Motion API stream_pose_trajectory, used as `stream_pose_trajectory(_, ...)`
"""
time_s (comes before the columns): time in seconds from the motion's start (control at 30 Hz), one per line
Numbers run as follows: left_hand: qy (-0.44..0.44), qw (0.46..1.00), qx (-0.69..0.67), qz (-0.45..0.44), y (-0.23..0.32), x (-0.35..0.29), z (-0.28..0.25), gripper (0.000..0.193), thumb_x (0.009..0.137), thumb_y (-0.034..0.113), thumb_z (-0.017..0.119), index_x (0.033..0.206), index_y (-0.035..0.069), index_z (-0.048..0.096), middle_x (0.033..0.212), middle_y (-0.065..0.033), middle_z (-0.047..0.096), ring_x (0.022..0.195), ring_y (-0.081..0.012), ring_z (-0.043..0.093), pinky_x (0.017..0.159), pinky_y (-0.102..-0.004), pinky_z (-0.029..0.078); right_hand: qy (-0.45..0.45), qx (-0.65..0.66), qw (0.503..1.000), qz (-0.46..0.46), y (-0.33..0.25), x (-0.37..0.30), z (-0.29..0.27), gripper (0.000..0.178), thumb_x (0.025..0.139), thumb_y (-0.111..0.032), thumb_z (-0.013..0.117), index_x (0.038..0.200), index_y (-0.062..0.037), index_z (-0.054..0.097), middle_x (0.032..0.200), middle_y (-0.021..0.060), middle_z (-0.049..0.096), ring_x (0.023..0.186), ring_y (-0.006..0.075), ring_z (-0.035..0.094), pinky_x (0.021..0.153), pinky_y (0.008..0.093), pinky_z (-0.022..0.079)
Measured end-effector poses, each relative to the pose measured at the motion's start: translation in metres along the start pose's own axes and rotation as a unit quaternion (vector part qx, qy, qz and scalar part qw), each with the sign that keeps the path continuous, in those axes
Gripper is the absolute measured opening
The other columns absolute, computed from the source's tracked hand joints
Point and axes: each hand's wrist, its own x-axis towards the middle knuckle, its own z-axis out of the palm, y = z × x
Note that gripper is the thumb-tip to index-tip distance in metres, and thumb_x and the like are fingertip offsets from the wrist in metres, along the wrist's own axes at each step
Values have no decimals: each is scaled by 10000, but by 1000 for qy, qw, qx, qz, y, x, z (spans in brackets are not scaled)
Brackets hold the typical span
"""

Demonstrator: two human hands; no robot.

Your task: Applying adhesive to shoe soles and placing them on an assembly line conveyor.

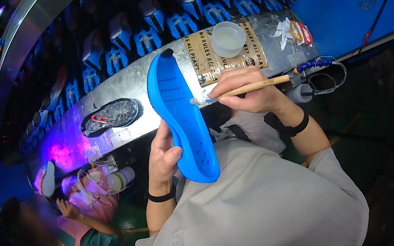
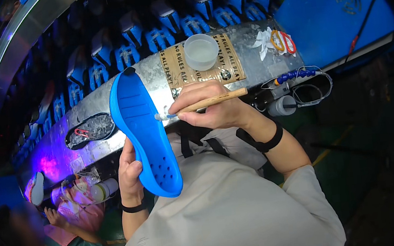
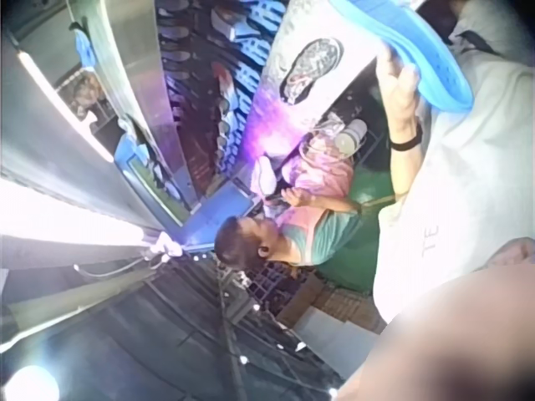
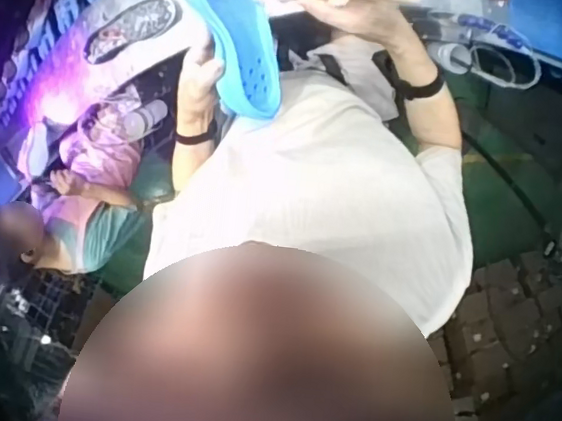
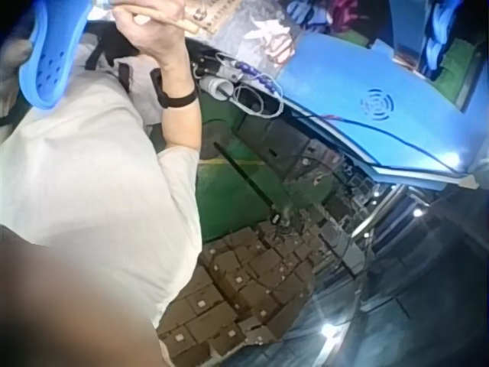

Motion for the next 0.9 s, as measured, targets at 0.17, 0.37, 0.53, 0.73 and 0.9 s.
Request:
stream_pose_trajectory(0.17,-4,1000,5,6,-1,-1,2,941,812,304,711,1526,-44,206,1380,-188,501,1212,-278,570,1021,-402,473,-17,2,1000,0,-9,-3,-1,150,743,-4,678,886,-5,724,786,108,698,716,228,658,681,340,524)
stream_pose_trajectory(0.37,-10,1000,21,16,-5,-2,1,946,814,320,716,1523,-49,209,1374,-190,508,1207,-280,573,1023,-403,470,-18,13,1000,13,-16,-8,2,144,736,7,673,871,-5,722,771,104,691,692,224,647,667,339,518)
stream_pose_trajectory(0.53,-1,999,31,19,-4,-1,0,941,829,337,711,1525,-44,206,1373,-186,509,1200,-270,577,1017,-401,471,-23,30,999,1,-22,-12,2,197,688,44,673,873,18,733,763,114,696,645,214,635,585,312,502)
stream_pose_trajectory(0.73,3,1000,19,19,-5,-2,-3,941,831,321,709,1532,-39,195,1386,-168,500,1225,-260,559,1035,-385,452,-32,33,999,22,-31,-17,6,142,728,10,672,859,-8,725,736,95,674,661,211,620,605,330,502)
stream_pose_trajectory(0.9,7,999,21,24,-8,-2,-6,929,829,296,699,1535,-36,196,1391,-162,499,1233,-256,552,1039,-381,448,-44,36,998,14,-35,-18,8,142,725,7,666,853,-12,725,740,88,681,667,211,623,604,331,502)
